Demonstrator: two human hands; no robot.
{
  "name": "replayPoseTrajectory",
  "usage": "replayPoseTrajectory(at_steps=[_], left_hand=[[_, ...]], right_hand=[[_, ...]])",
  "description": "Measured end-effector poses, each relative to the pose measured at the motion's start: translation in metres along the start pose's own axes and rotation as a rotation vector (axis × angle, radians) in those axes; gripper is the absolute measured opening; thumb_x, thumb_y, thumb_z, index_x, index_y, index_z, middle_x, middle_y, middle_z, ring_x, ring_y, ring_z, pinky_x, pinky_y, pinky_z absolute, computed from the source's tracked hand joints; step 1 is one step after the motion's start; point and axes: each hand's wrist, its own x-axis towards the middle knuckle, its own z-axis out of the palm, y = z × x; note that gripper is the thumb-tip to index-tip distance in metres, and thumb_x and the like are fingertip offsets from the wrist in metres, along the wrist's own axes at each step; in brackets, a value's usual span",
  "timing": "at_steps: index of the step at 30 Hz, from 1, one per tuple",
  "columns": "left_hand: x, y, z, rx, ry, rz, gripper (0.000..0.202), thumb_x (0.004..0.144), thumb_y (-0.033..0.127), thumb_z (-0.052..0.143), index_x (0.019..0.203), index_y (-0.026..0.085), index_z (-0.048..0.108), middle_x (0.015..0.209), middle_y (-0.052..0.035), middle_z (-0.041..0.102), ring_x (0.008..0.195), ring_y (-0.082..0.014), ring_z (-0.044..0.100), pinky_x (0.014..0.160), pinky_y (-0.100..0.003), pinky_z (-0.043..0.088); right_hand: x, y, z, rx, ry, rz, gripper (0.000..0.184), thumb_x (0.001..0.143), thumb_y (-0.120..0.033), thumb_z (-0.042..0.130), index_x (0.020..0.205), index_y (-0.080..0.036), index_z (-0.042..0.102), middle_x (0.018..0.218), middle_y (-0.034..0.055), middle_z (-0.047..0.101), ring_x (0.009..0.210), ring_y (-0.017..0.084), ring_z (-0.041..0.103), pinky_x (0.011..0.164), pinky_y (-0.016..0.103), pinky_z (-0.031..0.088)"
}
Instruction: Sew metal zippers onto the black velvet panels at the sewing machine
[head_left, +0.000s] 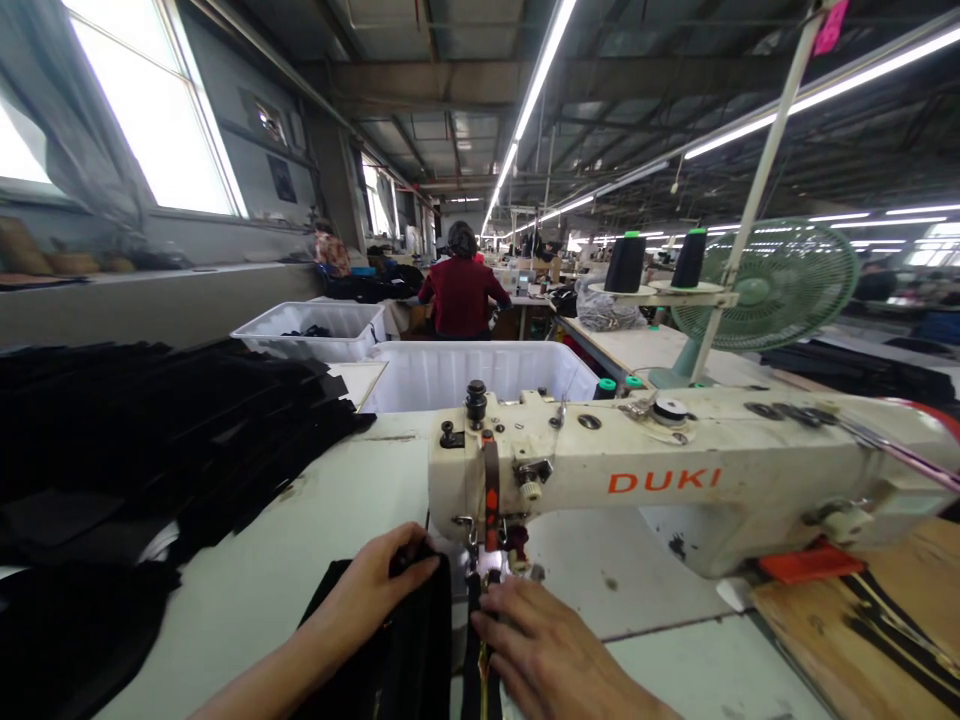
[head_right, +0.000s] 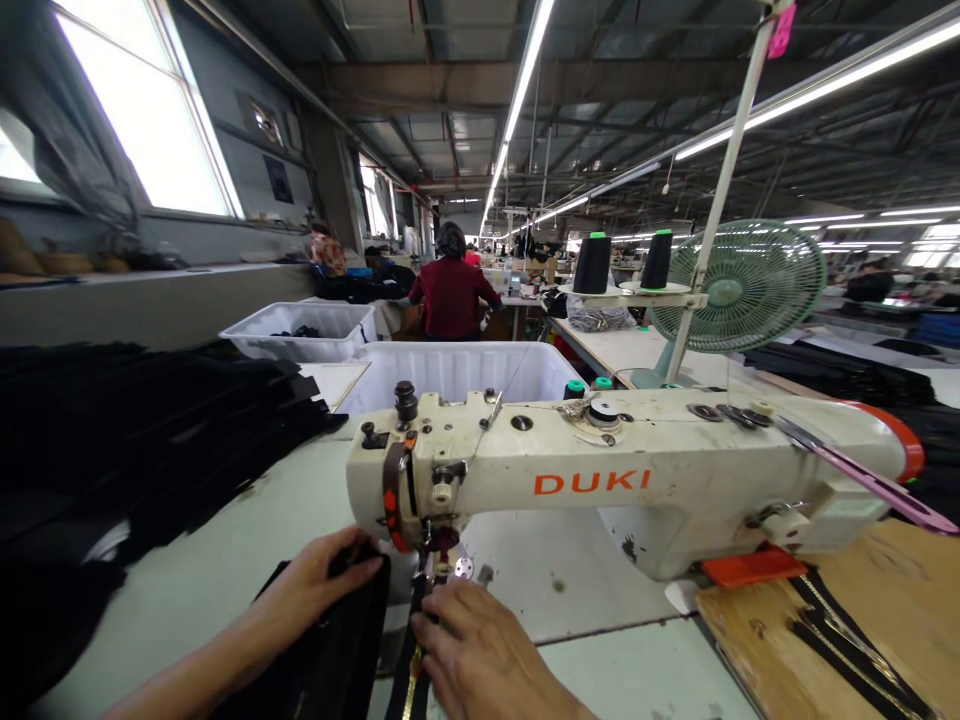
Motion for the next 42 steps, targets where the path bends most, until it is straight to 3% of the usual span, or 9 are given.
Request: replayPoseTrajectory(at_steps=[3, 6, 8, 10, 17, 26, 32, 37, 42], left_hand=[[-0.015, 0.009, 0.011, 0.009, 0.080, -0.028, 0.029, 0.094, 0.039, 0.054, 0.113, 0.018, 0.062, 0.112, -0.0087, 0.067, 0.110, -0.0277, 0.062, 0.095, -0.041, 0.054], [-0.039, 0.013, 0.023, 0.183, 0.173, 0.101, 0.044, 0.093, 0.034, 0.055, 0.136, 0.024, 0.051, 0.145, -0.0096, 0.049, 0.137, -0.0303, 0.044, 0.112, -0.048, 0.042], [-0.055, 0.018, 0.029, 0.369, 0.182, 0.296, 0.051, 0.095, 0.034, 0.054, 0.144, 0.028, 0.043, 0.147, -0.0062, 0.050, 0.135, -0.0258, 0.047, 0.109, -0.041, 0.046], [-0.065, 0.023, 0.032, 0.566, 0.190, 0.450, 0.060, 0.094, 0.040, 0.056, 0.149, 0.024, 0.037, 0.145, -0.0076, 0.053, 0.131, -0.0260, 0.052, 0.102, -0.039, 0.052], [-0.054, 0.040, 0.024, 0.957, 0.173, 0.591, 0.058, 0.094, 0.048, 0.051, 0.141, 0.014, 0.048, 0.146, -0.0084, 0.048, 0.125, -0.0274, 0.058, 0.088, -0.047, 0.058], [-0.055, 0.043, 0.021, 0.966, 0.099, 0.593, 0.058, 0.090, 0.040, 0.056, 0.141, 0.013, 0.048, 0.147, -0.0073, 0.045, 0.128, -0.0267, 0.056, 0.087, -0.052, 0.058], [-0.053, 0.043, 0.023, 0.753, 0.094, 0.512, 0.065, 0.081, 0.028, 0.064, 0.142, 0.017, 0.047, 0.146, -0.0041, 0.051, 0.131, -0.0231, 0.052, 0.105, -0.046, 0.048], [-0.055, 0.041, 0.024, 0.764, 0.129, 0.494, 0.068, 0.079, 0.028, 0.065, 0.144, 0.021, 0.046, 0.144, -0.0065, 0.054, 0.129, -0.0287, 0.055, 0.101, -0.052, 0.050], [-0.057, 0.037, 0.022, 0.785, 0.117, 0.513, 0.062, 0.086, 0.042, 0.063, 0.143, 0.022, 0.049, 0.145, -0.0081, 0.053, 0.127, -0.0322, 0.056, 0.099, -0.052, 0.051]], right_hand=[[0.001, 0.000, 0.000, 0.026, 0.040, 0.005, 0.023, 0.100, -0.023, 0.046, 0.116, -0.020, 0.063, 0.123, 0.0041, 0.065, 0.122, 0.018, 0.055, 0.112, 0.029, 0.041], [0.000, 0.000, 0.003, 0.021, 0.054, -0.006, 0.018, 0.099, -0.021, 0.049, 0.109, -0.020, 0.064, 0.120, 0.0035, 0.066, 0.121, 0.017, 0.056, 0.112, 0.027, 0.040], [-0.002, 0.002, 0.006, -0.007, 0.071, -0.037, 0.018, 0.099, -0.021, 0.050, 0.111, -0.019, 0.063, 0.123, 0.0035, 0.066, 0.121, 0.017, 0.056, 0.113, 0.027, 0.038], [-0.004, 0.003, 0.009, -0.034, 0.099, -0.049, 0.019, 0.099, -0.022, 0.051, 0.114, -0.019, 0.063, 0.125, 0.0023, 0.066, 0.122, 0.016, 0.056, 0.115, 0.026, 0.036], [-0.005, 0.002, 0.009, -0.034, 0.118, -0.069, 0.031, 0.101, -0.023, 0.044, 0.129, -0.020, 0.058, 0.127, 0.0030, 0.066, 0.121, 0.018, 0.058, 0.113, 0.030, 0.040], [0.003, -0.002, -0.006, -0.096, 0.032, -0.078, 0.031, 0.101, -0.023, 0.042, 0.125, -0.014, 0.061, 0.123, 0.0064, 0.068, 0.116, 0.022, 0.063, 0.106, 0.035, 0.049], [0.005, -0.002, -0.011, -0.004, 0.033, -0.061, 0.031, 0.094, -0.015, 0.050, 0.122, -0.018, 0.064, 0.123, 0.0062, 0.068, 0.118, 0.019, 0.062, 0.109, 0.031, 0.045], [0.005, 0.001, -0.004, 0.022, 0.052, 0.093, 0.032, 0.092, -0.014, 0.052, 0.122, -0.017, 0.064, 0.117, 0.0085, 0.069, 0.110, 0.021, 0.063, 0.101, 0.034, 0.052], [0.000, 0.007, 0.015, -0.074, 0.126, 0.051, 0.030, 0.095, -0.026, 0.056, 0.124, -0.019, 0.062, 0.118, 0.0063, 0.068, 0.109, 0.024, 0.062, 0.100, 0.039, 0.053]])
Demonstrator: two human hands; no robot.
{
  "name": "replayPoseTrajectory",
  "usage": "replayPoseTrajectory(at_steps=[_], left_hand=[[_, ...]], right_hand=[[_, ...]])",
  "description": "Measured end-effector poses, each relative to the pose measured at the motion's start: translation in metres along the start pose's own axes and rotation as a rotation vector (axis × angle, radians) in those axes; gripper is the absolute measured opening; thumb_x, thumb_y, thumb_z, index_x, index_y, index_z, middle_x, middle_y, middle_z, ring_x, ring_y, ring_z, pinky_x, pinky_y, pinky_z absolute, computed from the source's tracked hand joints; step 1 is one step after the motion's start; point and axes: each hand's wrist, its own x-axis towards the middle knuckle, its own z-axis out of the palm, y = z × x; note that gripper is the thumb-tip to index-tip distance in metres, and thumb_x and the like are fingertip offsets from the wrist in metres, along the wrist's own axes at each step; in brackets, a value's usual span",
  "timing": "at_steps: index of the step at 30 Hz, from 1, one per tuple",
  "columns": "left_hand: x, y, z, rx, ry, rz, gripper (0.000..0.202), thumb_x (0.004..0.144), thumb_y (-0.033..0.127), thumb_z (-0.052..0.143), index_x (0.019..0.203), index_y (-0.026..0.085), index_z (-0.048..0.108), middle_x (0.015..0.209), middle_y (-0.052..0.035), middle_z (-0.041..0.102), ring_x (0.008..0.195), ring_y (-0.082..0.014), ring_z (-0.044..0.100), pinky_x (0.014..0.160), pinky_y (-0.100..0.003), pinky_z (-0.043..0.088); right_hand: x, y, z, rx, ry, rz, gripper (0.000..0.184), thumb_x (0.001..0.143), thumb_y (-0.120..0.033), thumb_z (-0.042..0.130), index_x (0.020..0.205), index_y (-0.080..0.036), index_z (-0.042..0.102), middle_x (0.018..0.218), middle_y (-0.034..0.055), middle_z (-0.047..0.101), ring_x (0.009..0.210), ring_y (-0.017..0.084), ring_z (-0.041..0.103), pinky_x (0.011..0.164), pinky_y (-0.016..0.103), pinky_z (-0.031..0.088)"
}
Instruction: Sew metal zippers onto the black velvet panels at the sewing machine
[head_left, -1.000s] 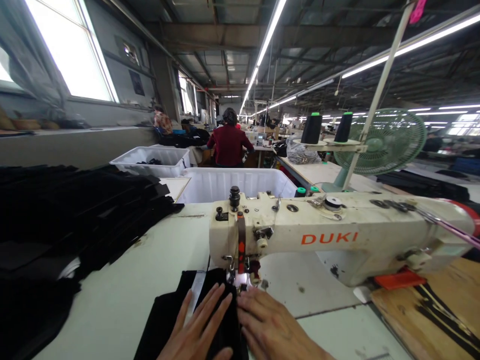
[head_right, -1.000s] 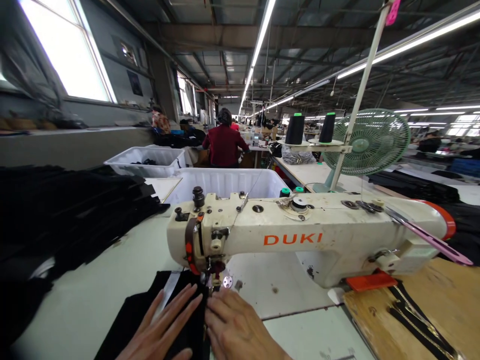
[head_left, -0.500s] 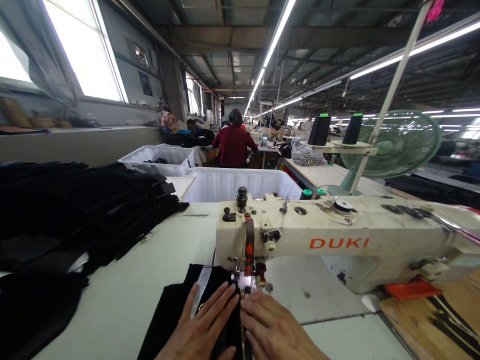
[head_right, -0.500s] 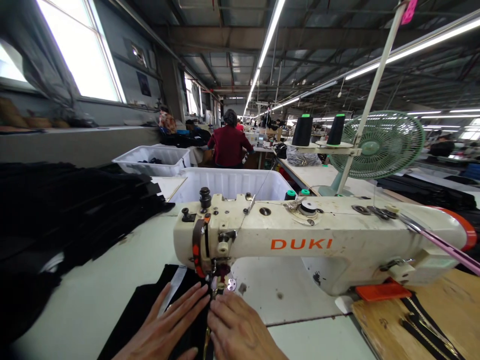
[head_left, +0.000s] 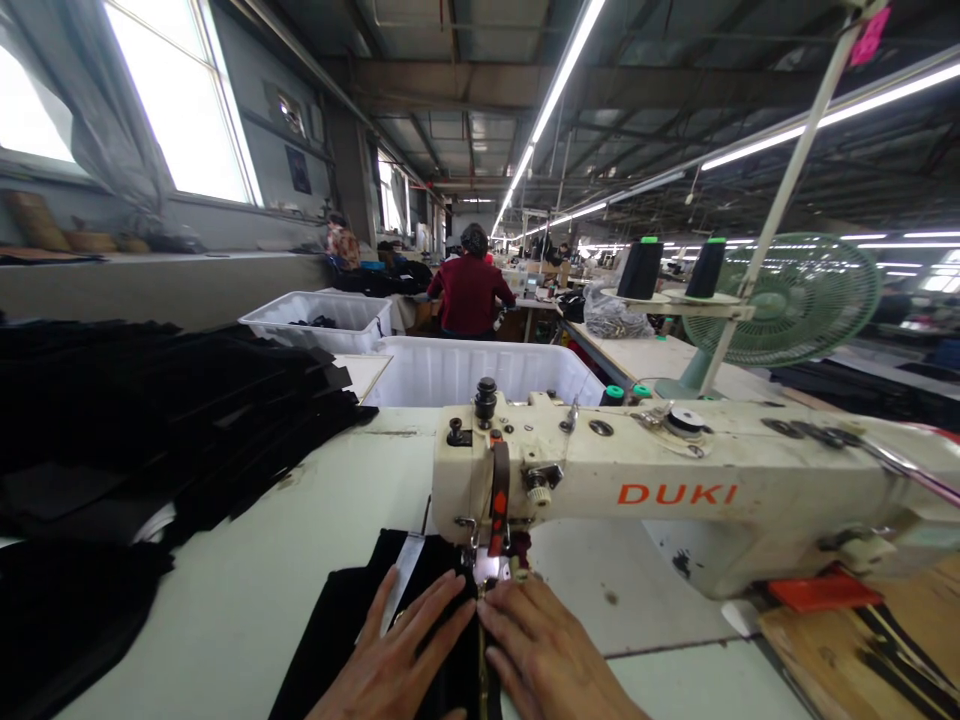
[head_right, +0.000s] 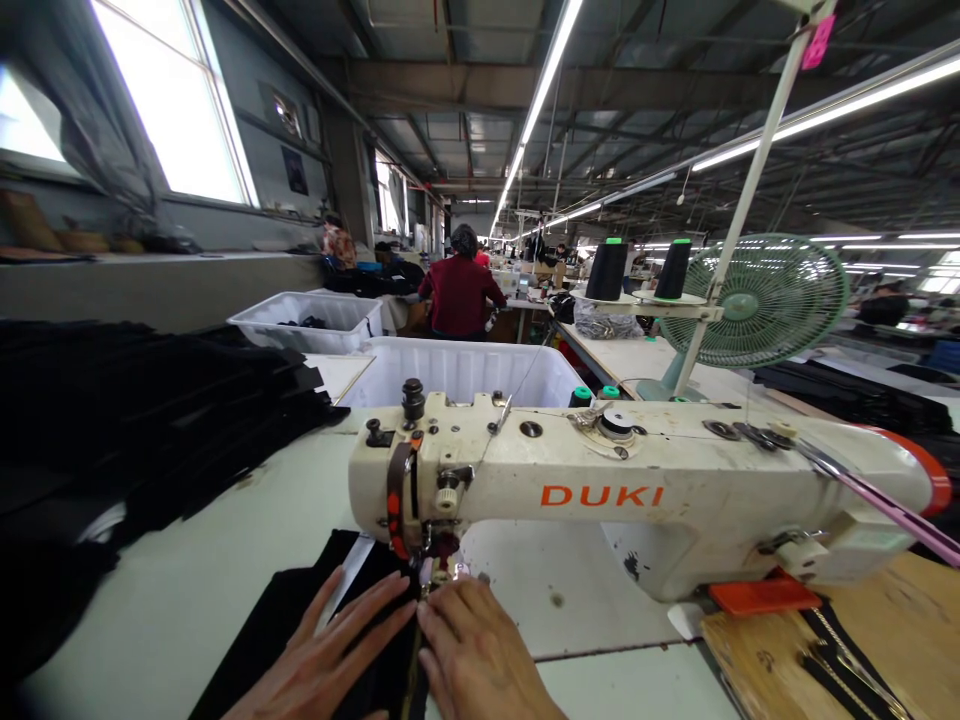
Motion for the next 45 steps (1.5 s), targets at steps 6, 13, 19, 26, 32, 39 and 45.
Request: replayPoseTrajectory(at_steps=[6, 13, 19, 26, 32, 39, 45], left_hand=[[-0.002, -0.003, 0.005, -0.093, 0.010, 0.004, 0.062, 0.092, 0.043, 0.060, 0.148, 0.024, 0.041, 0.147, -0.0063, 0.051, 0.134, -0.0252, 0.050, 0.113, -0.045, 0.039], [0.000, -0.010, 0.016, -0.105, 0.016, 0.025, 0.061, 0.092, 0.025, 0.059, 0.149, 0.028, 0.039, 0.145, -0.0038, 0.054, 0.131, -0.0196, 0.052, 0.115, -0.039, 0.035], [0.011, -0.010, -0.001, -0.066, 0.006, -0.073, 0.067, 0.079, 0.032, 0.070, 0.143, 0.027, 0.049, 0.135, -0.0088, 0.061, 0.126, -0.0326, 0.055, 0.108, -0.054, 0.043], [0.004, -0.006, 0.001, -0.084, 0.059, -0.027, 0.066, 0.083, 0.037, 0.068, 0.145, 0.026, 0.047, 0.137, -0.0062, 0.060, 0.126, -0.0300, 0.055, 0.110, -0.049, 0.042], [0.007, -0.008, -0.001, -0.055, 0.038, -0.007, 0.062, 0.084, 0.038, 0.066, 0.142, 0.022, 0.050, 0.138, -0.0062, 0.060, 0.124, -0.0298, 0.058, 0.107, -0.048, 0.046], [0.012, -0.009, -0.012, -0.059, -0.041, -0.031, 0.062, 0.084, 0.033, 0.064, 0.143, 0.020, 0.049, 0.143, -0.0052, 0.055, 0.126, -0.0315, 0.056, 0.106, -0.053, 0.045], [0.013, -0.012, -0.013, -0.095, -0.067, -0.025, 0.064, 0.082, 0.034, 0.067, 0.143, 0.020, 0.050, 0.144, -0.0054, 0.054, 0.127, -0.0312, 0.056, 0.109, -0.053, 0.042]], right_hand=[[-0.001, 0.003, 0.007, -0.054, 0.095, -0.036, 0.032, 0.091, -0.028, 0.065, 0.121, -0.020, 0.061, 0.113, 0.0044, 0.069, 0.104, 0.022, 0.063, 0.100, 0.036, 0.053], [0.008, 0.009, 0.006, -0.153, -0.021, -0.079, 0.038, 0.088, -0.036, 0.070, 0.121, -0.018, 0.062, 0.117, 0.0060, 0.069, 0.107, 0.025, 0.063, 0.095, 0.036, 0.057], [0.013, 0.013, 0.013, -0.198, 0.184, -0.074, 0.033, 0.090, -0.035, 0.068, 0.118, -0.018, 0.064, 0.113, 0.0074, 0.071, 0.105, 0.024, 0.065, 0.098, 0.034, 0.054], [0.009, 0.013, 0.014, -0.168, 0.100, -0.064, 0.034, 0.091, -0.031, 0.066, 0.123, -0.019, 0.061, 0.117, 0.0051, 0.070, 0.110, 0.023, 0.064, 0.102, 0.035, 0.052], [0.007, 0.012, 0.014, -0.165, 0.089, -0.055, 0.035, 0.092, -0.030, 0.066, 0.124, -0.018, 0.062, 0.120, 0.0074, 0.069, 0.113, 0.023, 0.064, 0.105, 0.036, 0.051], [0.011, 0.012, 0.009, -0.141, -0.035, -0.009, 0.035, 0.096, -0.030, 0.059, 0.128, -0.017, 0.062, 0.128, 0.0064, 0.066, 0.118, 0.028, 0.062, 0.100, 0.041, 0.055], [0.013, 0.014, 0.002, -0.120, -0.169, -0.001, 0.037, 0.099, -0.029, 0.051, 0.134, -0.018, 0.058, 0.135, 0.0063, 0.061, 0.122, 0.028, 0.059, 0.102, 0.042, 0.052]])
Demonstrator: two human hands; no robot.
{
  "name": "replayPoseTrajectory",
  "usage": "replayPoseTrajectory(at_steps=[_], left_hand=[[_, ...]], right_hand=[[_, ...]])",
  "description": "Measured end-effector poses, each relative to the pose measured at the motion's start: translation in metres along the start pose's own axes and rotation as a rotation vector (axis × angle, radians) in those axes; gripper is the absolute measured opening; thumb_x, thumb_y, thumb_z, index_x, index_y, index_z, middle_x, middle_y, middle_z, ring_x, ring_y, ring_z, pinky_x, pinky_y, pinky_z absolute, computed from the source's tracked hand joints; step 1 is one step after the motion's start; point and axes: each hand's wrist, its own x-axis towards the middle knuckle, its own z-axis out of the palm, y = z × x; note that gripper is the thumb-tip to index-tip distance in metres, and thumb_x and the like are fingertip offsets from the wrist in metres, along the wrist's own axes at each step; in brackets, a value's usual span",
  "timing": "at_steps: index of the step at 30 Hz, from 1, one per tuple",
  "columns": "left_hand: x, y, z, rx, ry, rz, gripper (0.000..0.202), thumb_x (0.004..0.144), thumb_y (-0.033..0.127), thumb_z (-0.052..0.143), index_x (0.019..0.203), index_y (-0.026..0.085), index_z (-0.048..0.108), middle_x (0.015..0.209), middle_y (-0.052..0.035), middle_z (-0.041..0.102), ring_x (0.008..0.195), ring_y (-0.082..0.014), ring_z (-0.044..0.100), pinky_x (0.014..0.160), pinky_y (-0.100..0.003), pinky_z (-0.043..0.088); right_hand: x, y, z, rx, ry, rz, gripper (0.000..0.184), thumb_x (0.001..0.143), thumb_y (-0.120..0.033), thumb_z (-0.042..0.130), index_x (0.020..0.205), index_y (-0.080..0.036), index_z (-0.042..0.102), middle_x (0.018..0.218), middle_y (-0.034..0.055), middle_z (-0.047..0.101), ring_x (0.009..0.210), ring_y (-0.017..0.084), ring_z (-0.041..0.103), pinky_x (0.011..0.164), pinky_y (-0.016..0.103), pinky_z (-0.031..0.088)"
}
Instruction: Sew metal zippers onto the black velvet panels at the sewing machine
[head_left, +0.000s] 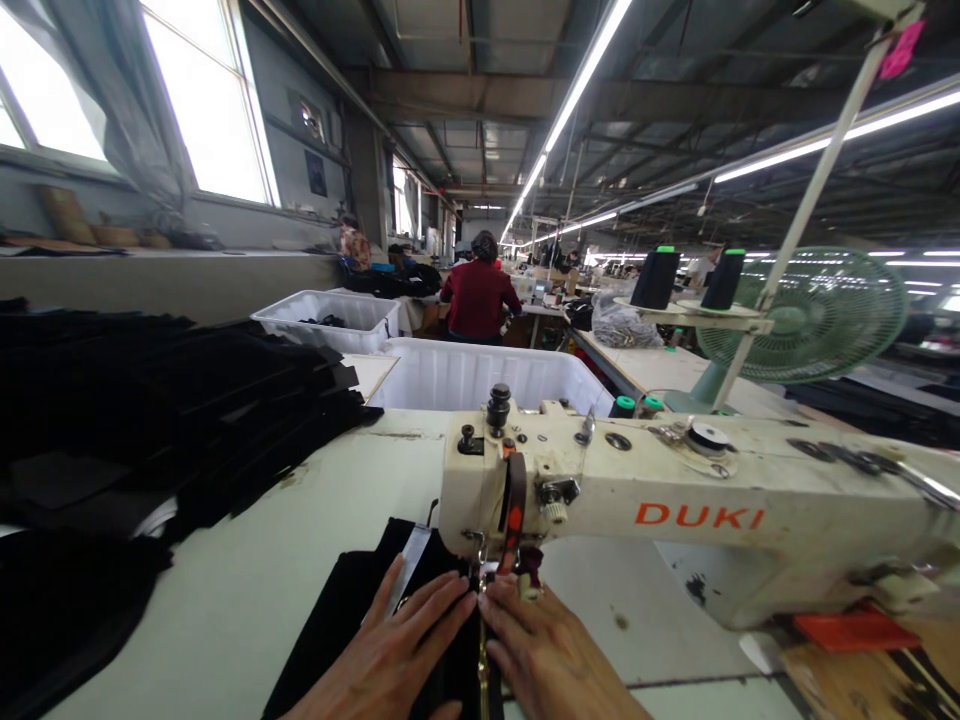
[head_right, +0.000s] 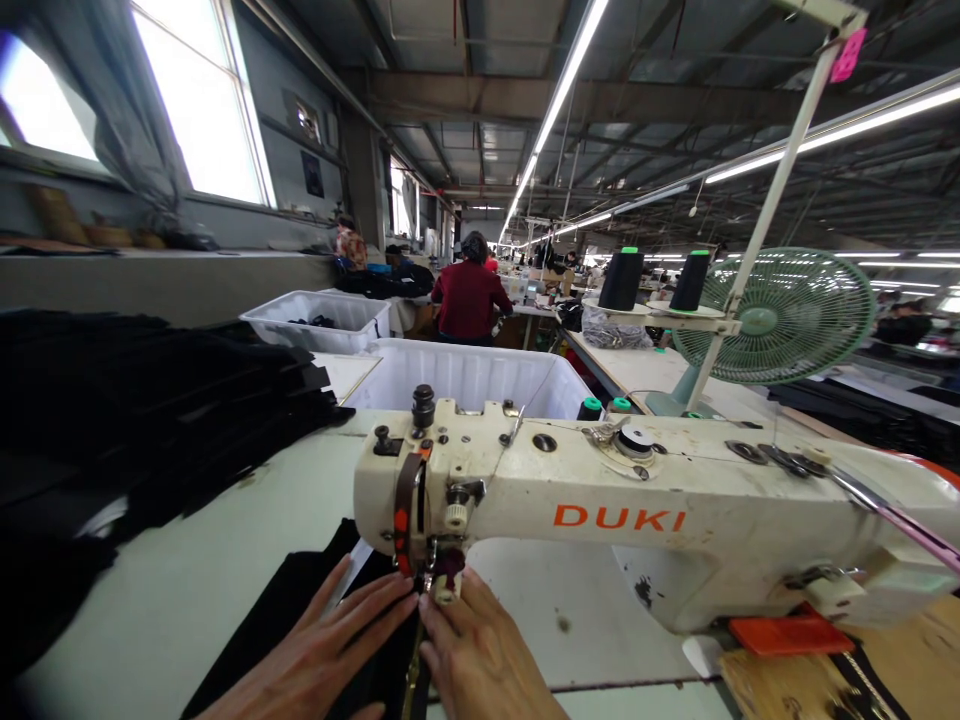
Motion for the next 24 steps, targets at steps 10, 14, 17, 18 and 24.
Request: replayPoseTrajectory(at_steps=[10, 14, 17, 18, 24], left_hand=[[0.005, -0.004, 0.004, -0.018, 0.028, 0.010, 0.064, 0.084, 0.033, 0.065, 0.145, 0.021, 0.047, 0.145, -0.0073, 0.053, 0.130, -0.0316, 0.053, 0.110, -0.055, 0.039], [0.003, -0.007, 0.011, -0.035, 0.033, 0.022, 0.063, 0.090, 0.031, 0.059, 0.149, 0.020, 0.040, 0.148, -0.0080, 0.048, 0.134, -0.0320, 0.048, 0.108, -0.057, 0.039], [-0.006, 0.002, 0.014, -0.043, 0.005, 0.016, 0.060, 0.098, 0.035, 0.050, 0.153, 0.021, 0.031, 0.152, -0.0086, 0.042, 0.138, -0.0295, 0.043, 0.108, -0.058, 0.036], [-0.011, 0.009, 0.014, -0.037, -0.010, 0.027, 0.060, 0.099, 0.037, 0.048, 0.153, 0.019, 0.029, 0.153, -0.0092, 0.039, 0.140, -0.0285, 0.040, 0.110, -0.057, 0.033], [-0.056, 0.062, 0.008, 0.100, 0.155, 0.202, 0.048, 0.094, 0.010, 0.044, 0.141, 0.012, 0.049, 0.144, -0.0085, 0.053, 0.135, -0.0185, 0.047, 0.118, -0.044, 0.007]], right_hand=[[0.005, 0.001, -0.020, 0.195, -0.007, 0.054, 0.040, 0.096, -0.021, 0.053, 0.135, -0.029, 0.054, 0.135, 0.0003, 0.061, 0.126, 0.020, 0.055, 0.110, 0.034, 0.045], [0.005, -0.002, -0.023, 0.189, 0.001, 0.085, 0.039, 0.095, -0.019, 0.053, 0.133, -0.027, 0.055, 0.131, 0.0029, 0.062, 0.122, 0.021, 0.057, 0.108, 0.036, 0.047], [-0.006, -0.011, -0.027, 0.126, 0.012, 0.079, 0.044, 0.094, -0.012, 0.048, 0.137, -0.021, 0.051, 0.138, 0.0084, 0.057, 0.128, 0.025, 0.052, 0.112, 0.044, 0.043], [-0.014, -0.016, -0.030, 0.104, 0.030, 0.088, 0.048, 0.092, -0.008, 0.045, 0.138, -0.019, 0.050, 0.142, 0.0103, 0.054, 0.131, 0.026, 0.050, 0.112, 0.046, 0.042], [-0.080, -0.061, -0.032, 0.069, 0.209, -0.032, 0.042, 0.091, -0.009, 0.045, 0.131, -0.017, 0.055, 0.131, 0.0085, 0.062, 0.126, 0.018, 0.054, 0.106, 0.032, 0.049]])
